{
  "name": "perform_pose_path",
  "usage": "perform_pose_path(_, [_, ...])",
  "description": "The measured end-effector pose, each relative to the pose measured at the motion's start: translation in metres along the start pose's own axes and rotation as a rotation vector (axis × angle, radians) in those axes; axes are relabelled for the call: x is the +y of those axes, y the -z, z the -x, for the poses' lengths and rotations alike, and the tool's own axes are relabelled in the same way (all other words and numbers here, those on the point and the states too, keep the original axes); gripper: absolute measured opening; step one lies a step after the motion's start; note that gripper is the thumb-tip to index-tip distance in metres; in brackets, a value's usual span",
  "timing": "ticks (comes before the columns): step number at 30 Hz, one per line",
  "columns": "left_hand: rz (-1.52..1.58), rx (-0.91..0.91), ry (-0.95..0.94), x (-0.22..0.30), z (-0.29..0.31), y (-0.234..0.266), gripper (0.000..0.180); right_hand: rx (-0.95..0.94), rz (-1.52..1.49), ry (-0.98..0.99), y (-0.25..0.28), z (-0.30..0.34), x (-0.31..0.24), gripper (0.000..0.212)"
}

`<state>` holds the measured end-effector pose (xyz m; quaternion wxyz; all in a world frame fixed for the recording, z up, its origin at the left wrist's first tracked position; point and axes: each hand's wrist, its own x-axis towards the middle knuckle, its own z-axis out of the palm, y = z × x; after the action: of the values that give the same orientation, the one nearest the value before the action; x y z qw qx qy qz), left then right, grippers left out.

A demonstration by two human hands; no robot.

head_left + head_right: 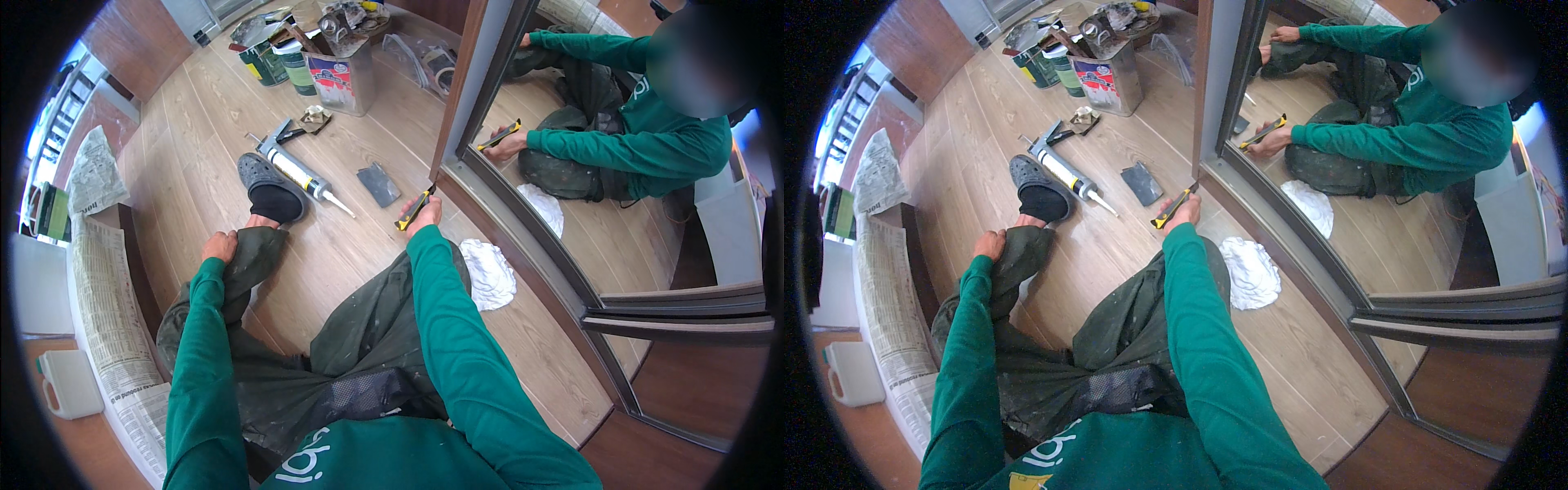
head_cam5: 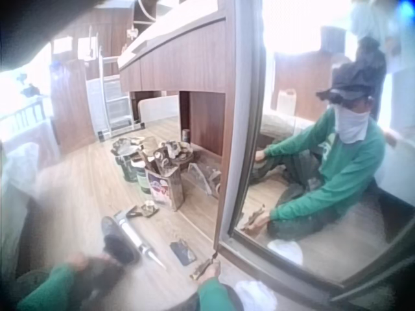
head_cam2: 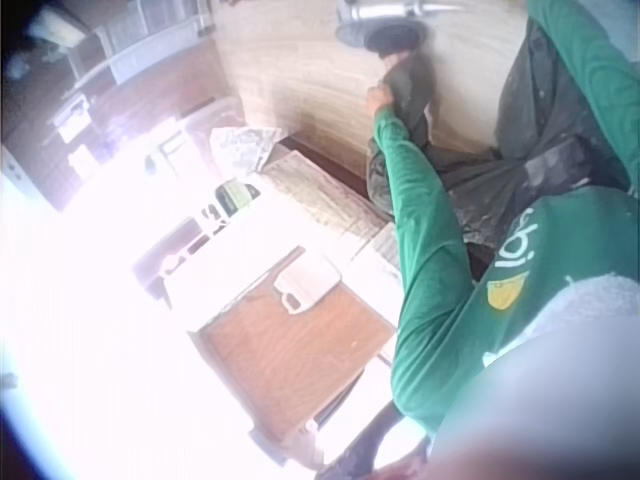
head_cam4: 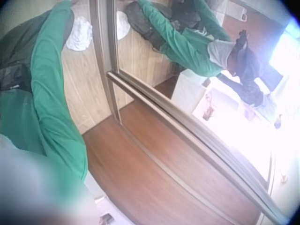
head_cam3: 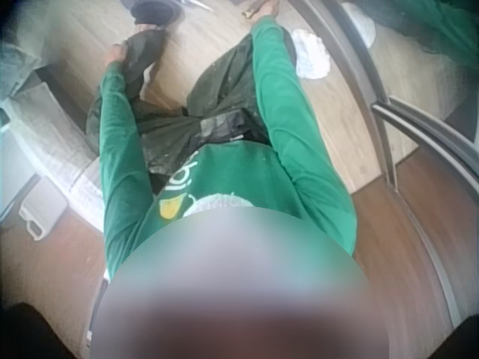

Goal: The person sits on the floor and uses a utility knife to trim the edge of a mirror frame. They then prepare a caulk tube, insert it into a caulking gun, and apply a bead of sealant along the frame's edge.

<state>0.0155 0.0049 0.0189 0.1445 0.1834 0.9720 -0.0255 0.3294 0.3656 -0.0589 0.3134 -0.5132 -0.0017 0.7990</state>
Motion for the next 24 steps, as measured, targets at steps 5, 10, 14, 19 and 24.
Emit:
perform_pose_path(5, [0.008,-0.001,0.017,0.003,0.004,0.003,0.065,-0.021,-0.002,-0.007,0.001,0.003,0.0,0.036])
perform_pose_path(10, [0.011,-0.01,0.015,0.004,0.004,0.004,0.064,0.003,0.03,-0.001,0.0,0.004,0.0,0.036])
perform_pose_path(14, [0.015,-0.008,0.034,0.004,0.003,0.003,0.064,-0.006,0.027,0.017,0.001,0.002,0.001,0.036])
perform_pose_path(19, [0.02,-0.006,0.016,0.001,0.001,0.0,0.065,-0.025,0.052,0.035,0.004,-0.003,0.002,0.037])
perform_pose_path(24, [0.013,-0.004,-0.012,-0.002,-0.002,-0.002,0.065,-0.056,0.009,0.028,0.002,-0.009,-0.001,0.034])
